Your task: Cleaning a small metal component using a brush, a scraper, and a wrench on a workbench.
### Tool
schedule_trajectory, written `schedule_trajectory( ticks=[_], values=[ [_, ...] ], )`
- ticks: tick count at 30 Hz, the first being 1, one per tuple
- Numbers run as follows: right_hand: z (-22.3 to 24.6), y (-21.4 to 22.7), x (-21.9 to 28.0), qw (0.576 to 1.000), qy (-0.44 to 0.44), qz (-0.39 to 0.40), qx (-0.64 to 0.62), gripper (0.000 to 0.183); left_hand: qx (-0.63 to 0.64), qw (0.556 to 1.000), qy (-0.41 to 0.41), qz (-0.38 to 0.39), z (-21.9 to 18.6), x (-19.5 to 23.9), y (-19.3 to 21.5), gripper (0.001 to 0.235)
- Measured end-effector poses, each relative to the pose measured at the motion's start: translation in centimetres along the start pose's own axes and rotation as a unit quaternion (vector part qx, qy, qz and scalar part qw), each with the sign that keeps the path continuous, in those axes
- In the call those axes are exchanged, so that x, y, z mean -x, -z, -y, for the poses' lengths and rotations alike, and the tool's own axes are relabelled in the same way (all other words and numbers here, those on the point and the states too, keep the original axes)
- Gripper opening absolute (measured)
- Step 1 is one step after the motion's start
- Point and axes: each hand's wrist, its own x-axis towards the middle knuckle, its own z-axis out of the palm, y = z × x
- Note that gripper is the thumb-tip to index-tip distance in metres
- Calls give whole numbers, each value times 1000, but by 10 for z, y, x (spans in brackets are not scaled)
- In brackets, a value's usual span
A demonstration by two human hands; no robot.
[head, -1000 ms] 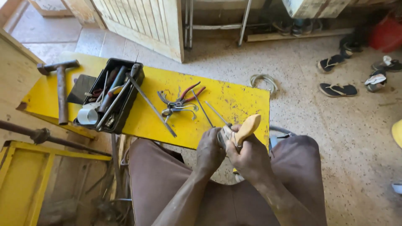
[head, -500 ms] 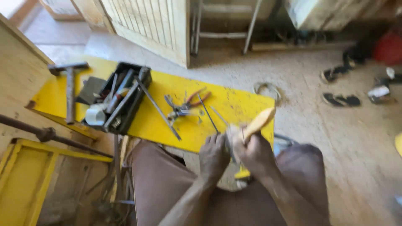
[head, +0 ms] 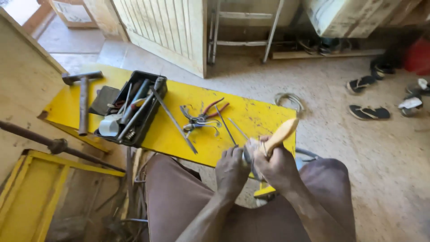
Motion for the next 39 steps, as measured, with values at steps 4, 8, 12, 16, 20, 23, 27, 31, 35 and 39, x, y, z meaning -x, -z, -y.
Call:
schedule_trajectory(
  ticks=[4,8,12,16,20,23,27,31,35,39],
  values=[
    [5,-13,14,997,46,-26,-49,49,-41,999,-2,4,12,-2,-2,28],
    [14,-19,6,998,32,-40,-24,44,-44,996,-18,76,8,-7,8,42],
    [-6,-21,25,997,73,27,16,46,14,990,100,104,-8,-13,42,23],
    [-12,-22,23,998,9,22,64,38,7,993,85,86,-1,-8,31,23],
    [-7,-1,28,994,90,62,-7,39,12,988,110,108,-7,-17,42,21],
    [6,3,14,995,41,67,65,43,16,990,95,104,-1,-24,33,25],
    [-19,-30,23,996,58,-27,65,43,-33,998,10,58,1,-9,21,25],
    [36,20,39,987,-69,126,78,31,-35,998,39,42,0,-25,37,27],
    [-10,18,49,997,64,-39,28,38,-16,996,62,64,-5,-11,38,40],
    [13,7,44,997,46,50,34,36,-24,998,34,51,-11,-21,39,19]
  ],
)
